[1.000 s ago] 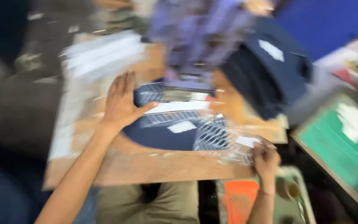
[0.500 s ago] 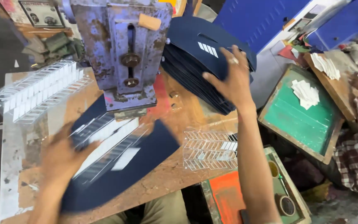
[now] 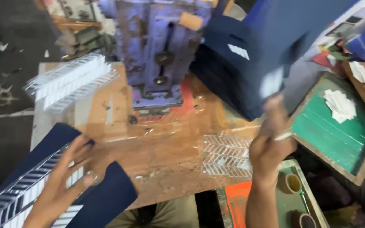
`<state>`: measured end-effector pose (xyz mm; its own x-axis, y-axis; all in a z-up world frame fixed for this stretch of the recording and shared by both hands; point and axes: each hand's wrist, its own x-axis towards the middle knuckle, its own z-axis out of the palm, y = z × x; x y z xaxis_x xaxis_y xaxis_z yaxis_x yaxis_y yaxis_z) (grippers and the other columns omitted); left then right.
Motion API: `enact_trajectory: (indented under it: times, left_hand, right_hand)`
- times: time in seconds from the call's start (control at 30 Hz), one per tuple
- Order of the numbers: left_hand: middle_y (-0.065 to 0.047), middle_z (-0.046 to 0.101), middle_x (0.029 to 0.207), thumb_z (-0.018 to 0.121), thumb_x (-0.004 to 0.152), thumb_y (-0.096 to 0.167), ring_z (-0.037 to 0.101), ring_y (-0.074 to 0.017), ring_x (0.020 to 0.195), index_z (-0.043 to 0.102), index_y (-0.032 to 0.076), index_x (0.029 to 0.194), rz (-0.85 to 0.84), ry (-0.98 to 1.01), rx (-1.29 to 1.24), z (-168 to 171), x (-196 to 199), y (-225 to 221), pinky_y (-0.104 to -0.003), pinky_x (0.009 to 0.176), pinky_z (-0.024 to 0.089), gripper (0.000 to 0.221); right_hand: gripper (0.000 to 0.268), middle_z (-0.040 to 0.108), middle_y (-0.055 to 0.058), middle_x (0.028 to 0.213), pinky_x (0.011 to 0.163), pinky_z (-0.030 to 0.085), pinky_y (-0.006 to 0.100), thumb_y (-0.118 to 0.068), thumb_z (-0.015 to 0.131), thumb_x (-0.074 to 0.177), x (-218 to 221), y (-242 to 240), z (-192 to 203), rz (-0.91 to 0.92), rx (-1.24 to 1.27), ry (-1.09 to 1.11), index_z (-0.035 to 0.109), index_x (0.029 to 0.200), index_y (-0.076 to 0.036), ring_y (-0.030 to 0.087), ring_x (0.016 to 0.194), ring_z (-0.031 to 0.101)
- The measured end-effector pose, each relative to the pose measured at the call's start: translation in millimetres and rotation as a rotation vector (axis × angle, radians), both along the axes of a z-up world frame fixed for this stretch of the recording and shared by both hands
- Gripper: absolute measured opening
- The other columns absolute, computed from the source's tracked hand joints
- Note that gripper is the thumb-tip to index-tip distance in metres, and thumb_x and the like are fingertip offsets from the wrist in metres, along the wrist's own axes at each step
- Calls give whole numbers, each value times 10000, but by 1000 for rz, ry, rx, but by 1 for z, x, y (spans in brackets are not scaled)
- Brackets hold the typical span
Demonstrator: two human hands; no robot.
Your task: Using a stamping machine to apply white patterns from transfer sheets onto dark blue fabric pieces.
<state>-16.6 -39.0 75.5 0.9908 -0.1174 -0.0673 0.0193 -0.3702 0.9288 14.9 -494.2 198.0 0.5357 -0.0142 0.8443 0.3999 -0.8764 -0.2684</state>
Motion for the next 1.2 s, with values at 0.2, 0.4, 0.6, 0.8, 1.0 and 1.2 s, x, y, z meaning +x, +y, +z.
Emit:
enact_trajectory:
  times: [0.2, 0.4, 0.6, 0.8, 1.0, 1.2]
  left_hand:
    - [-169, 552, 1560, 571, 777, 837, 589, -377, 1368, 361, 209, 1674, -307, 370, -334, -20, 70, -47, -583, 855, 524, 1115]
    - [-203, 562, 1281, 752, 576, 769, 551, -430, 1170, 494, 136, 1467, -48, -333, 657, -17, 37, -136, -577, 933, 475, 1123]
    - [-239, 556, 1183, 794, 580, 768, 547, -435, 1119, 580, 116, 1428, 113, -404, 818, -27, 111, -116, -562, 908, 455, 1091]
    - [-250, 577, 1233, 812, 570, 765, 538, -440, 1217, 604, 71, 1383, 18, -203, 828, -28, 139, -119, -566, 981, 448, 1090]
    - [-295, 525, 1333, 779, 605, 795, 425, -481, 1314, 587, -40, 1374, 88, -286, 856, -37, 128, -132, -634, 987, 367, 1152]
    - [-278, 461, 1491, 633, 812, 733, 376, -477, 1363, 613, 117, 1388, 107, -486, 930, -38, 73, -133, -657, 1024, 313, 844]
  right_hand:
    - [382, 661, 104, 1412, 1199, 352, 461, -121, 658, 931, -86, 30, -89, 671, -387, 849, 713, 1309, -105, 329, 1424, 494]
    - [536, 517, 214, 1514, 1217, 275, 521, -387, 653, 984, -47, 32, -95, 493, -251, 858, 601, 1421, -81, 426, 1466, 399]
    - [682, 404, 236, 1608, 1251, 233, 536, -542, 582, 1001, 57, 44, -138, 319, -429, 623, 523, 1493, -73, 434, 1520, 326]
    - [683, 502, 210, 1539, 1241, 267, 535, -569, 607, 976, 69, 42, -141, 241, -397, 551, 592, 1421, -50, 395, 1461, 434]
    - [691, 572, 190, 1495, 1245, 239, 555, -522, 630, 986, 71, 35, -147, 208, -296, 585, 581, 1432, 4, 365, 1452, 466]
    - [435, 734, 142, 990, 832, 532, 390, -378, 831, 868, -27, -51, -169, -154, 165, 865, 715, 1082, -18, 254, 922, 669]
